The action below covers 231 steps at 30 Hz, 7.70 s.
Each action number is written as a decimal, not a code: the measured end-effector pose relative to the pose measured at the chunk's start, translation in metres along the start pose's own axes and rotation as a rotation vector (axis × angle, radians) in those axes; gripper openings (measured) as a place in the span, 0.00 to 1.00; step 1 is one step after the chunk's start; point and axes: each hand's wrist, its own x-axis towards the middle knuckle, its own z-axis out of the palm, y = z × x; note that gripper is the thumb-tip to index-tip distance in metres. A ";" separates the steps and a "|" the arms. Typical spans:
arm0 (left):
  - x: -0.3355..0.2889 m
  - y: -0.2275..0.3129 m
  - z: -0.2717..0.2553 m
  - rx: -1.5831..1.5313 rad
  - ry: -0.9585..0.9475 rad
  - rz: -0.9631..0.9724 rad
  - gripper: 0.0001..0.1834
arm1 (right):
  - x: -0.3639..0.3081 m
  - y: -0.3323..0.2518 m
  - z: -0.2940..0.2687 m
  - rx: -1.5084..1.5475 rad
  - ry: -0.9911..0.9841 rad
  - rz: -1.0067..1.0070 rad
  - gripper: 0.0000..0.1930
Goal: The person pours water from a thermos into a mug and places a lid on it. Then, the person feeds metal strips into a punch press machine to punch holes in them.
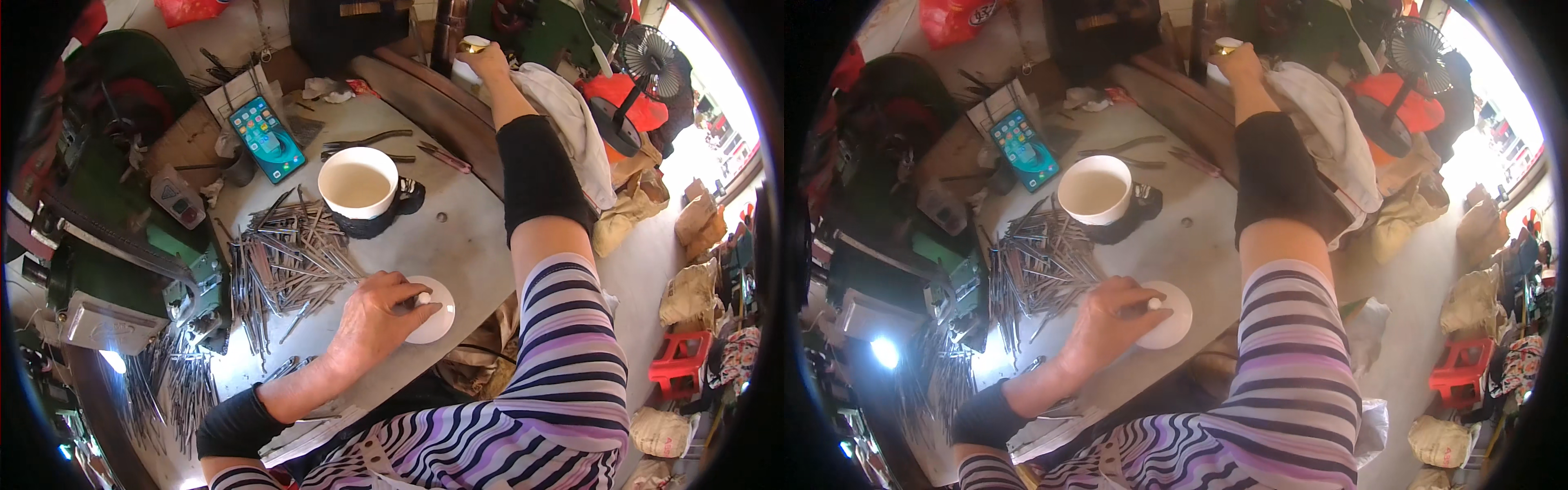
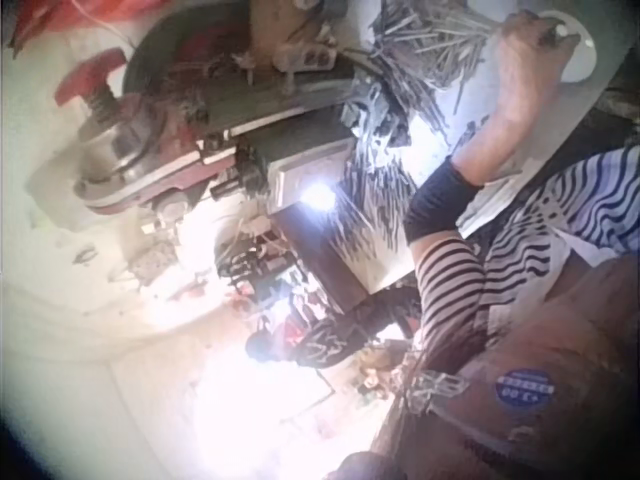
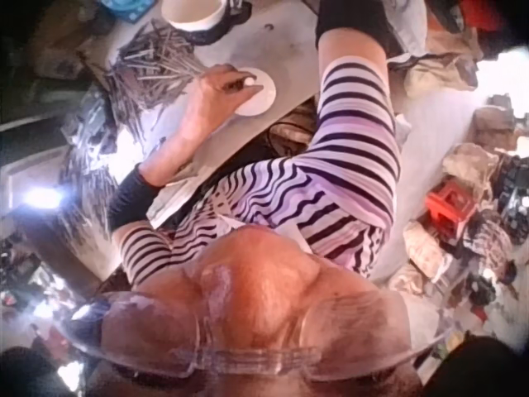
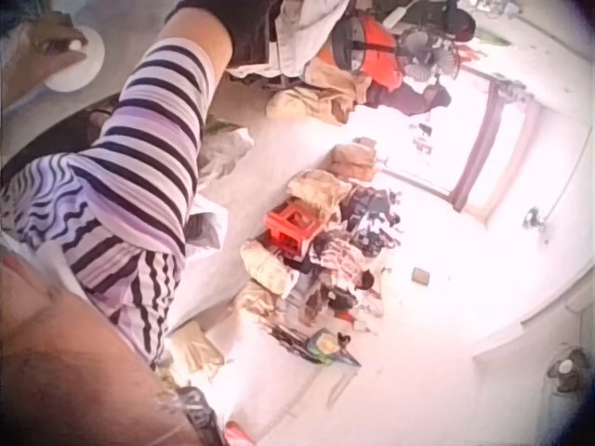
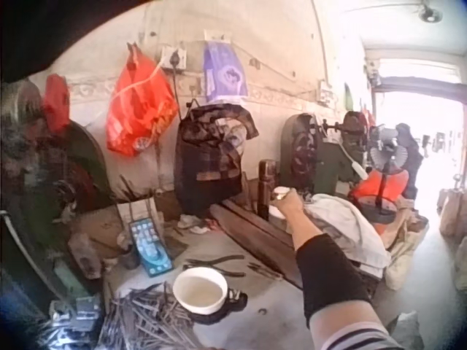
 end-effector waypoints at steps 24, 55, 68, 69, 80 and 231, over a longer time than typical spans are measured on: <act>0.008 -0.006 0.004 0.034 0.005 0.003 0.12 | -0.020 -0.030 -0.011 0.016 0.361 -0.429 0.36; 0.021 -0.019 0.010 0.022 -0.037 -0.021 0.11 | 0.048 -0.032 0.054 1.087 -0.082 0.114 0.09; 0.028 -0.011 0.017 -0.020 -0.074 0.067 0.11 | 0.130 0.026 0.056 -0.103 -0.135 -0.493 0.23; 0.027 -0.013 0.016 -0.006 -0.063 0.050 0.11 | 0.111 0.013 0.061 -0.203 -0.127 -0.597 0.27; 0.025 -0.019 0.015 0.018 -0.035 0.115 0.12 | 0.054 -0.028 0.035 0.988 -0.415 0.029 0.11; 0.121 0.033 0.015 -0.198 0.191 0.133 0.42 | -0.249 -0.077 -0.212 0.108 -0.288 -0.661 0.39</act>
